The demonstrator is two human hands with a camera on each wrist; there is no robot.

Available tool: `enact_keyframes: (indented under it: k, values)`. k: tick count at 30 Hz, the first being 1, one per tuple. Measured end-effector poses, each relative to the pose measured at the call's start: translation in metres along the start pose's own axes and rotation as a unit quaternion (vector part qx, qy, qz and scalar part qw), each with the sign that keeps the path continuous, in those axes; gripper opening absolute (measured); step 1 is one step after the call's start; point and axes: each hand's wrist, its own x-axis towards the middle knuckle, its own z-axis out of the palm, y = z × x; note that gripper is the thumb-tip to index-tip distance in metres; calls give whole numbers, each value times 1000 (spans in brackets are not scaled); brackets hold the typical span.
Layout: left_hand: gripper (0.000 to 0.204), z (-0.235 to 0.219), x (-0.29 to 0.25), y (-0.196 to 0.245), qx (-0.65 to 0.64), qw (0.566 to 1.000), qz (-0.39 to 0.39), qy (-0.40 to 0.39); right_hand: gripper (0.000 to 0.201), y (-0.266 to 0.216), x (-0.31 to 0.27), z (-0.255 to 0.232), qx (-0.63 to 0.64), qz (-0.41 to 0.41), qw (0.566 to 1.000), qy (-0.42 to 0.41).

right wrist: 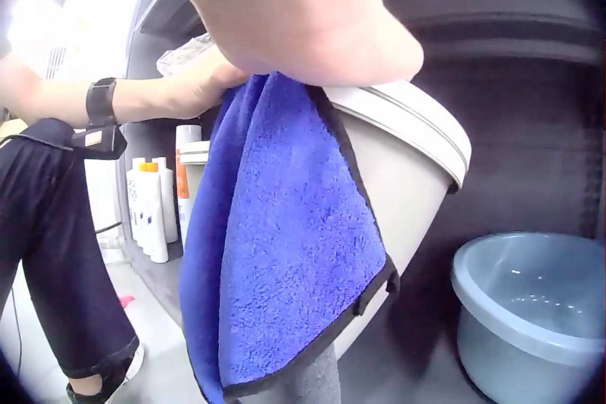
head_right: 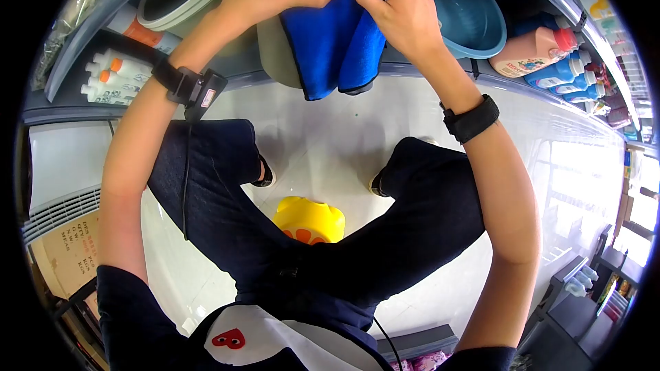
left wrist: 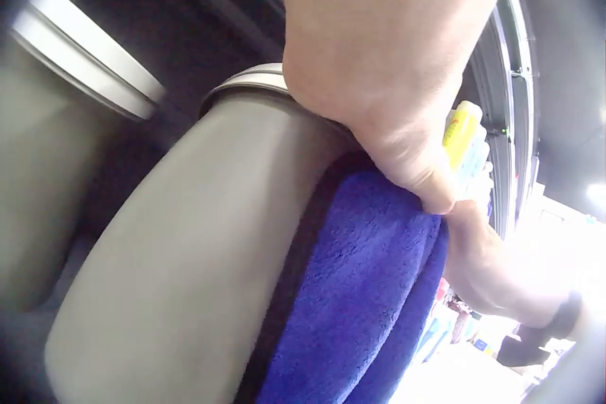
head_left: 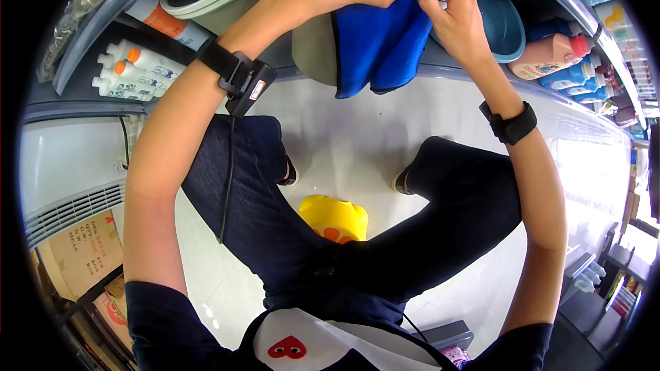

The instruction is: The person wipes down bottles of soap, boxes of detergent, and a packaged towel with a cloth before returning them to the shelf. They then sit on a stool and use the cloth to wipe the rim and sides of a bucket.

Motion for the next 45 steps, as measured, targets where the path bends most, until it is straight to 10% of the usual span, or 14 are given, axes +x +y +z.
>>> enact_keyframes:
  k: [14,20,25,28,36,42,45]
  values:
    - [55,-2,-4,1,47,996,-78,-10,32,-7,6,-1,5,69,998,-3]
    - [60,-21,-1,-3,83,965,-201,-145,37,-20,-5,18,-190,-179,921,289]
    - [57,-5,-21,-9,64,994,-83,24,85,-65,-59,56,-182,-116,975,45]
    - [56,-12,-18,-11,41,991,-123,-40,96,-79,-63,61,-184,-82,979,4]
    - [65,-7,-18,-14,29,992,-120,-32,78,-70,-68,65,-230,-142,961,-52]
    - [51,-8,-18,-8,-46,991,-117,-40,57,-5,-60,55,-444,-348,825,-22]
    - [49,2,-27,-24,-5,994,-108,-26,42,-7,-47,47,-433,-361,826,4]
